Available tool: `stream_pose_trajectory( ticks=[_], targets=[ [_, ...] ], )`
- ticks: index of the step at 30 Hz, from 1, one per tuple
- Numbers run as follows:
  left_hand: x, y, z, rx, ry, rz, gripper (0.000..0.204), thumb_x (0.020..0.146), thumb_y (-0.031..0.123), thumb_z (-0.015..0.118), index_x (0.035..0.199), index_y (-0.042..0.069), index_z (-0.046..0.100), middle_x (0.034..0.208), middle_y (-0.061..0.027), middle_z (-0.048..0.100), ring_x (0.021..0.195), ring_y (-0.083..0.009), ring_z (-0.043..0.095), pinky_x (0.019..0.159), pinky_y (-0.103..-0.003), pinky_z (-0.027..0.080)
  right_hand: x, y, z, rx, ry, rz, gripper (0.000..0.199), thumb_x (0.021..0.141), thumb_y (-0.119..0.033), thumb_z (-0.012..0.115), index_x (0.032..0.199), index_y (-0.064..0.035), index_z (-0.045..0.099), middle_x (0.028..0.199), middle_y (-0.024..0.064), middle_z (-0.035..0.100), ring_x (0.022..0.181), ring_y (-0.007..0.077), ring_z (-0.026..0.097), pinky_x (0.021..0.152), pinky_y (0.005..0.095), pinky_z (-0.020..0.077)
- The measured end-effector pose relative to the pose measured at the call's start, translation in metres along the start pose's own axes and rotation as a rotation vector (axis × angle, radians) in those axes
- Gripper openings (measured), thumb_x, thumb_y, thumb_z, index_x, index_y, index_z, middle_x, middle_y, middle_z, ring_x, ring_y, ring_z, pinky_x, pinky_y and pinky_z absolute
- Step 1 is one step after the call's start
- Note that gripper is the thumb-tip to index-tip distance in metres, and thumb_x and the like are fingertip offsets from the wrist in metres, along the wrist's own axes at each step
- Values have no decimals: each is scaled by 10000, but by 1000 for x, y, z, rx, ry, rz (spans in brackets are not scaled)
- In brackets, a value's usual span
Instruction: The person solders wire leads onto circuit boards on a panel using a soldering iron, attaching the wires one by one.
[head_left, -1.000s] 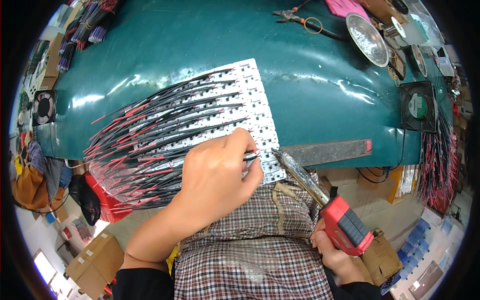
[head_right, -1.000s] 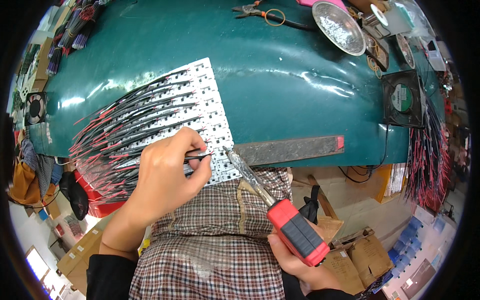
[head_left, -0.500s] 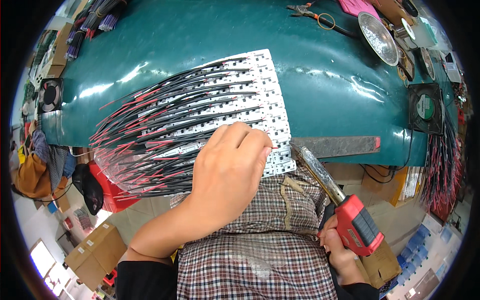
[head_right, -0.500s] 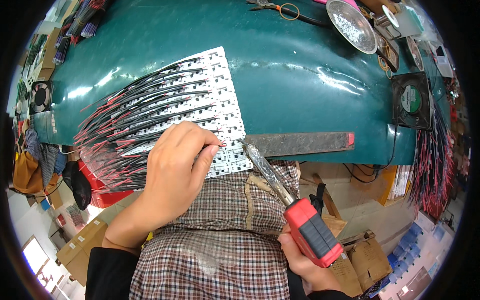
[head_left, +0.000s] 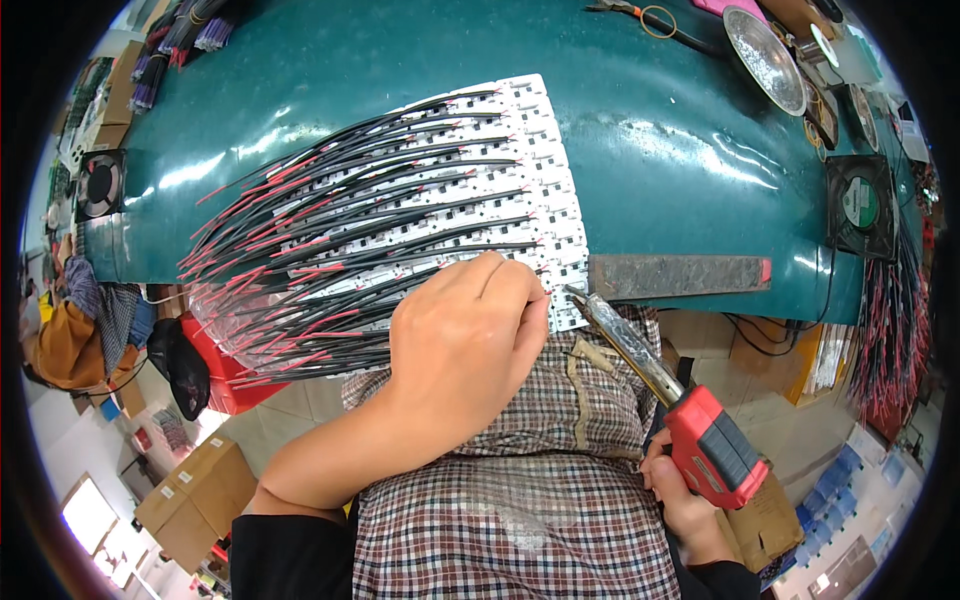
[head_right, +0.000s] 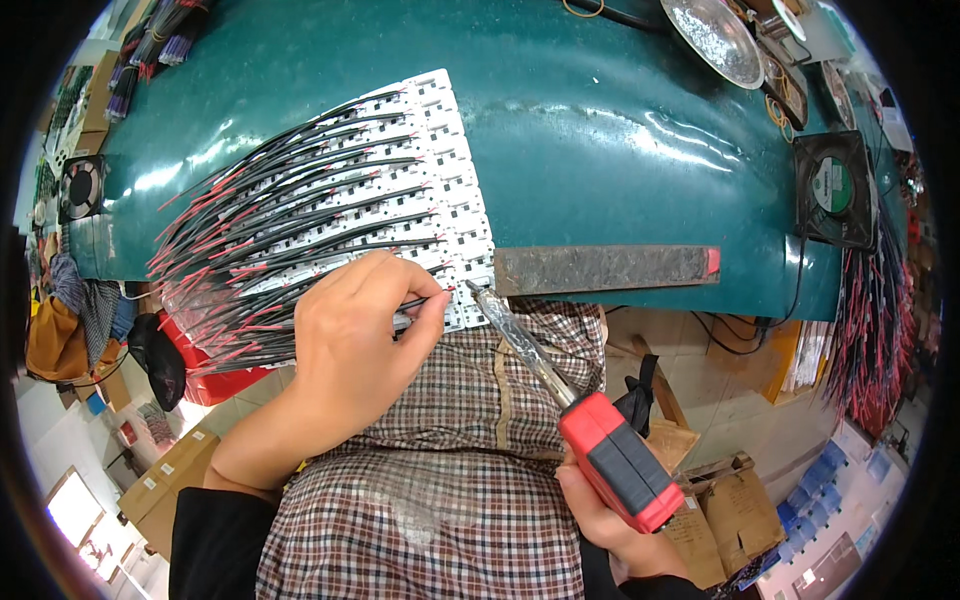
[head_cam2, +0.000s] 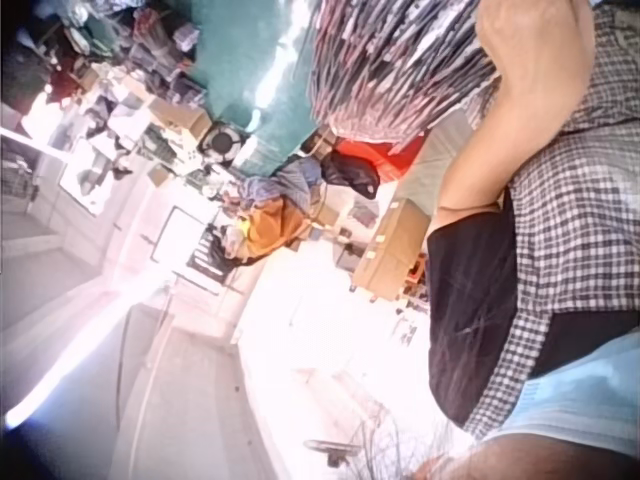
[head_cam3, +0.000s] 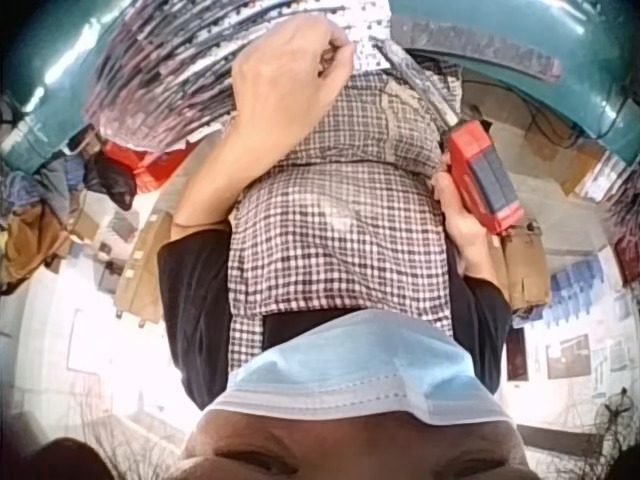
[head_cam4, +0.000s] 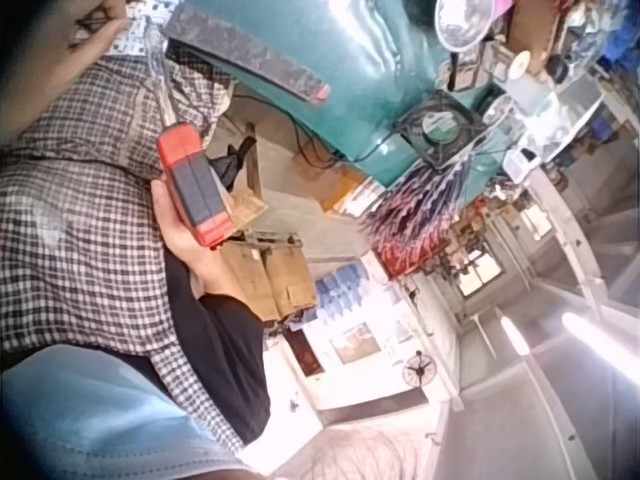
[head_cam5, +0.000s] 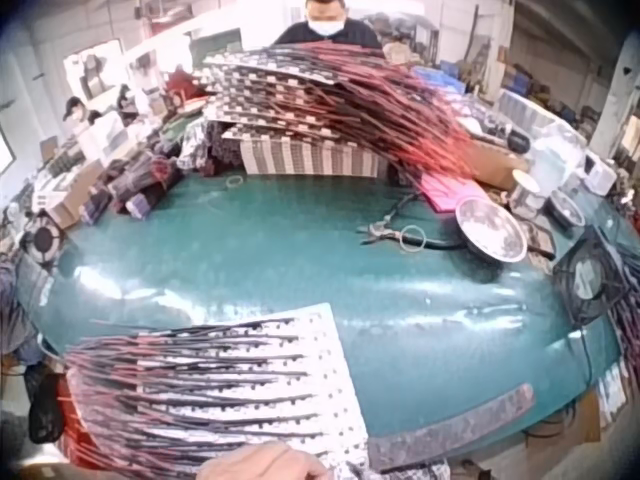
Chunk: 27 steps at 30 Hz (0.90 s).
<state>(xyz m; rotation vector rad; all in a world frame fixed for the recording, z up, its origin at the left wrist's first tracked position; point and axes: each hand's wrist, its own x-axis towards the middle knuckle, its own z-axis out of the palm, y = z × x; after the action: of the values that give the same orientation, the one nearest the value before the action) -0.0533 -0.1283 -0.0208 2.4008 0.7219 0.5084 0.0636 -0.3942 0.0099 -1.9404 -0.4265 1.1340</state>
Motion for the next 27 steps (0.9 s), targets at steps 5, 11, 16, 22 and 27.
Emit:
stream_pose_trajectory(
  ticks=[5,11,16,22,27],
  targets=[
    [0,-1,3,42,6,19,143,777,65,771,792,75,629,706,-56,601,607,-248,593,536,-359,444,2,6,-3,-48,-14,6,247,790,-34,762,1024,2,693,859,93,685,761,206,666,688,339,523],
    [0,0,5,42,30,25,150,780,66,769,775,77,619,701,-55,597,605,-250,592,542,-363,444,4,6,0,-30,-8,29,260,766,-34,782,1010,-9,696,861,90,687,758,199,665,675,334,520],
    [0,2,6,51,-2,-4,153,782,59,764,769,75,612,683,-49,588,593,-245,588,541,-361,441,5,3,1,-79,6,28,235,766,-32,780,986,-11,699,852,88,686,744,199,665,665,330,520],
    [0,3,7,70,-3,-10,160,781,51,760,763,74,603,670,-42,585,581,-228,589,529,-347,441,4,5,-2,10,8,-5,219,767,-45,782,968,-11,703,822,88,687,730,201,671,662,329,522],
    [0,3,8,84,4,-5,161,778,45,758,763,73,600,676,-37,589,576,-216,591,525,-339,445,2,-2,4,34,69,57,204,769,-52,780,952,-11,700,826,86,692,721,207,672,665,329,523]
  ],
)
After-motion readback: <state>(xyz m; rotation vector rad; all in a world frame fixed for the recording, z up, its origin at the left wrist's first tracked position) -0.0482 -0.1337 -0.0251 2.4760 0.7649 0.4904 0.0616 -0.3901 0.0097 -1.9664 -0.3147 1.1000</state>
